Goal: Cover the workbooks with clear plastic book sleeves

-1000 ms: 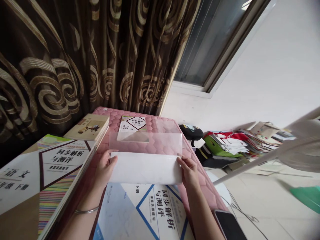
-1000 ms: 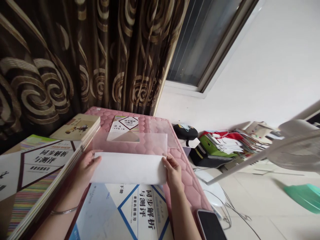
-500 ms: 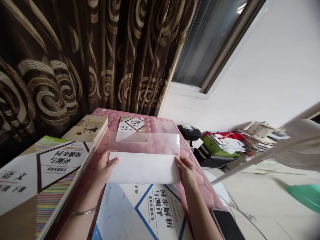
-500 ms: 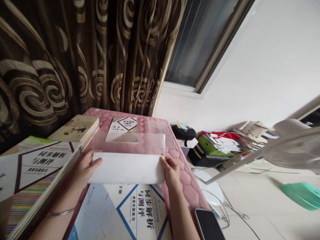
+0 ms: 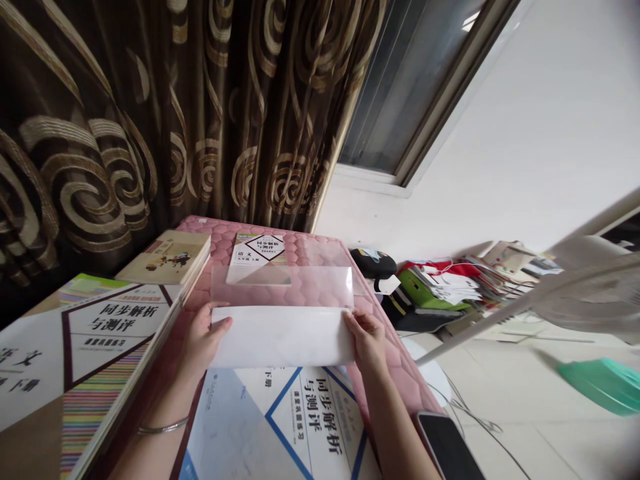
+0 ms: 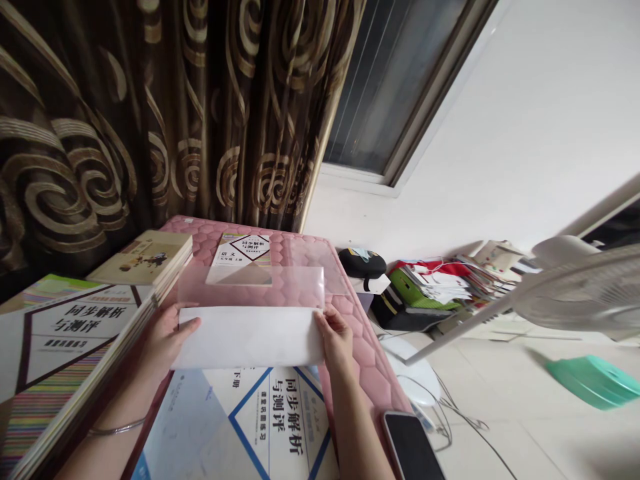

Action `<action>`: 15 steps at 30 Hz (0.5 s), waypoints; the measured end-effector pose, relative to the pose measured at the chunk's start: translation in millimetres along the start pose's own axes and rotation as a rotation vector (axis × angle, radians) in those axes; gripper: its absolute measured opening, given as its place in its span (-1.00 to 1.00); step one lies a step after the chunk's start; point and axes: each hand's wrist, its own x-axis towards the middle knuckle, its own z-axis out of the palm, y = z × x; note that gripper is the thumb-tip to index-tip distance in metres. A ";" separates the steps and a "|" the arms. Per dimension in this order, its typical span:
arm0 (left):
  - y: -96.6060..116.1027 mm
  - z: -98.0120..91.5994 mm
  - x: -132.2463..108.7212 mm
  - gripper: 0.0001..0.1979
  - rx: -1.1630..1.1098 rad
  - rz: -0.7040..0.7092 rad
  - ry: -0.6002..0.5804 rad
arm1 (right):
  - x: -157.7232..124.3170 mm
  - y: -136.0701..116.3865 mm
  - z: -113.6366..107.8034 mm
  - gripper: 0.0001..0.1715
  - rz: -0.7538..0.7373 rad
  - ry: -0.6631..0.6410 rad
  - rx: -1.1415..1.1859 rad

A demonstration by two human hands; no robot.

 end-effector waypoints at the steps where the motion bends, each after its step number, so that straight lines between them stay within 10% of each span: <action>1: -0.6 -0.3 -0.2 -0.49 0.019 0.005 0.007 | -0.6 -0.4 0.0 -0.51 -0.004 -0.004 -0.015; 15: 13.6 3.2 -6.4 -0.58 0.093 -0.034 0.011 | 0.6 0.5 -6.3 -0.51 0.008 -0.127 -0.276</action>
